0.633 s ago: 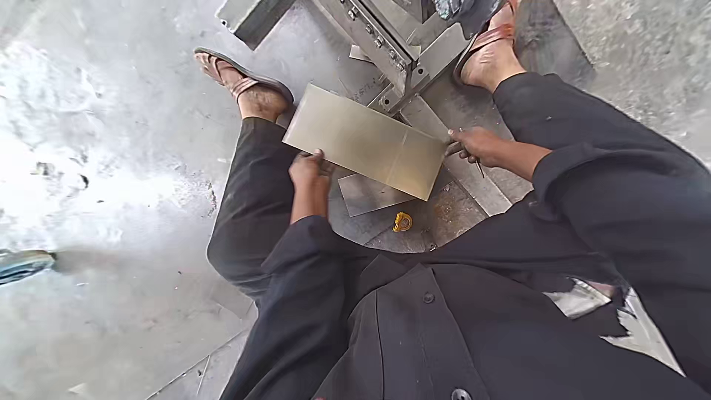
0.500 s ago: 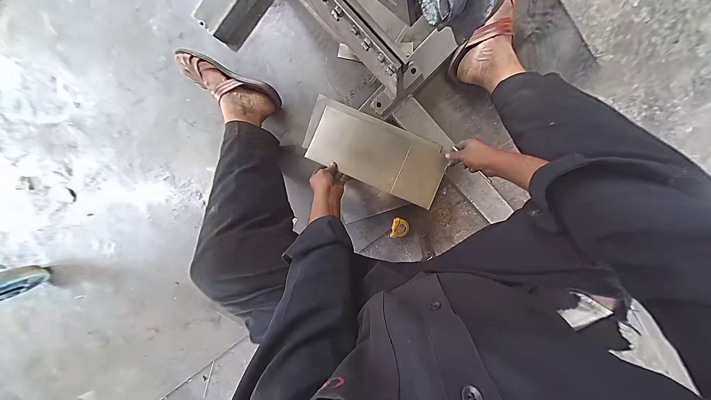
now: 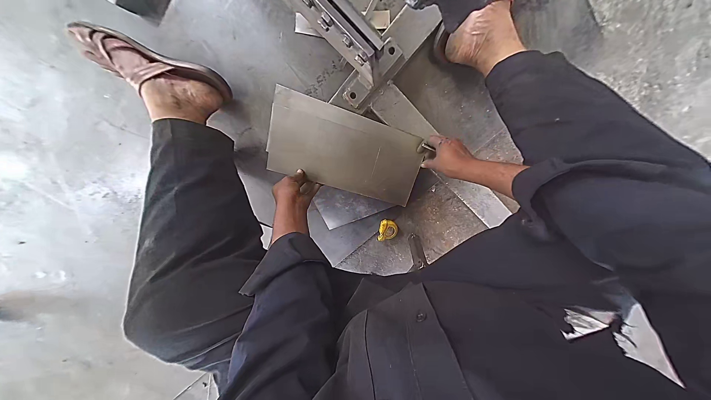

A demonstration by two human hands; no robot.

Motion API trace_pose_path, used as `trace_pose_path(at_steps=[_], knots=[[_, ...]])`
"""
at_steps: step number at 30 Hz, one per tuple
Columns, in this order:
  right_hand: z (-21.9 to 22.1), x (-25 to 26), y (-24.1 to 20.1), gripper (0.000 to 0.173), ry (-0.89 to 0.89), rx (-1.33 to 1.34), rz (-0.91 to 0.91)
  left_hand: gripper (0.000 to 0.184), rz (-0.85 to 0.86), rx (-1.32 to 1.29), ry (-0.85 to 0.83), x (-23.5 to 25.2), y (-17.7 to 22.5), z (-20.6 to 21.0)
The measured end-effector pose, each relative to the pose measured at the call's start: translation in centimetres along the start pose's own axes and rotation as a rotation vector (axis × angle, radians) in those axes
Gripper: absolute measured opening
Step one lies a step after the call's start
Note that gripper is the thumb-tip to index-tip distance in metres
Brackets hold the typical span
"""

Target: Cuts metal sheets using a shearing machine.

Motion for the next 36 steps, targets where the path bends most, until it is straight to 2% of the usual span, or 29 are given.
trace_pose_path(at_steps=[2,3,7,10,14,16,18,20,22,24,29,32,36], knots=[[0.3,-0.6,0.0,0.058,0.019,-0.108,-0.048,0.046,-0.041,0.040,0.017,-3.4,1.6,1.1],[0.4,-0.7,0.2,0.061,0.037,-0.121,-0.071,0.049,-0.034,0.049,0.009,-3.3,1.6,0.9],[0.6,-0.3,1.2,0.058,0.087,-0.120,-0.139,0.065,0.158,0.089,-0.048,2.6,-0.1,-1.1],[0.4,0.1,0.5,0.054,0.103,-0.119,-0.152,0.076,0.247,0.053,-0.064,3.5,0.9,-0.7],[0.5,0.3,0.8,0.052,0.100,-0.119,-0.167,0.107,0.317,0.118,-0.045,3.5,1.6,-0.5],[0.4,0.4,0.9,0.052,0.099,-0.123,-0.167,0.115,0.379,0.188,-0.023,4.0,2.3,-0.6],[0.3,0.3,0.9,0.051,0.090,-0.129,-0.173,0.111,0.496,0.370,-0.034,4.4,3.3,-0.9],[0.1,0.4,0.9,0.049,0.081,-0.145,-0.180,0.095,0.623,0.690,-0.003,4.7,4.8,-0.5],[0.0,0.6,0.9,0.047,0.073,-0.133,-0.182,0.084,0.668,0.968,0.009,4.7,6.2,0.6],[-0.1,0.7,0.9,0.044,0.075,-0.111,-0.176,0.079,0.668,1.139,-0.045,4.5,7.4,1.8],[-0.7,0.7,0.8,0.039,0.072,-0.054,-0.122,0.082,0.626,1.220,-0.110,4.7,9.2,3.0],[-0.9,0.7,0.8,0.030,0.060,-0.039,-0.116,0.086,0.620,1.162,-0.105,4.7,9.2,3.1],[-0.9,1.2,1.2,0.026,0.062,-0.031,-0.098,0.086,0.630,1.093,-0.140,4.1,8.8,3.3]])
Point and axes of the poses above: each hand's wrist, its own x-axis towards the middle knuckle, its own z-axis out of the palm, y = z × x, the point moved 3 cm from there along x, towards the middle knuckle, and after that the axes turned 8 degrees about -y, right-handed, at the moved point
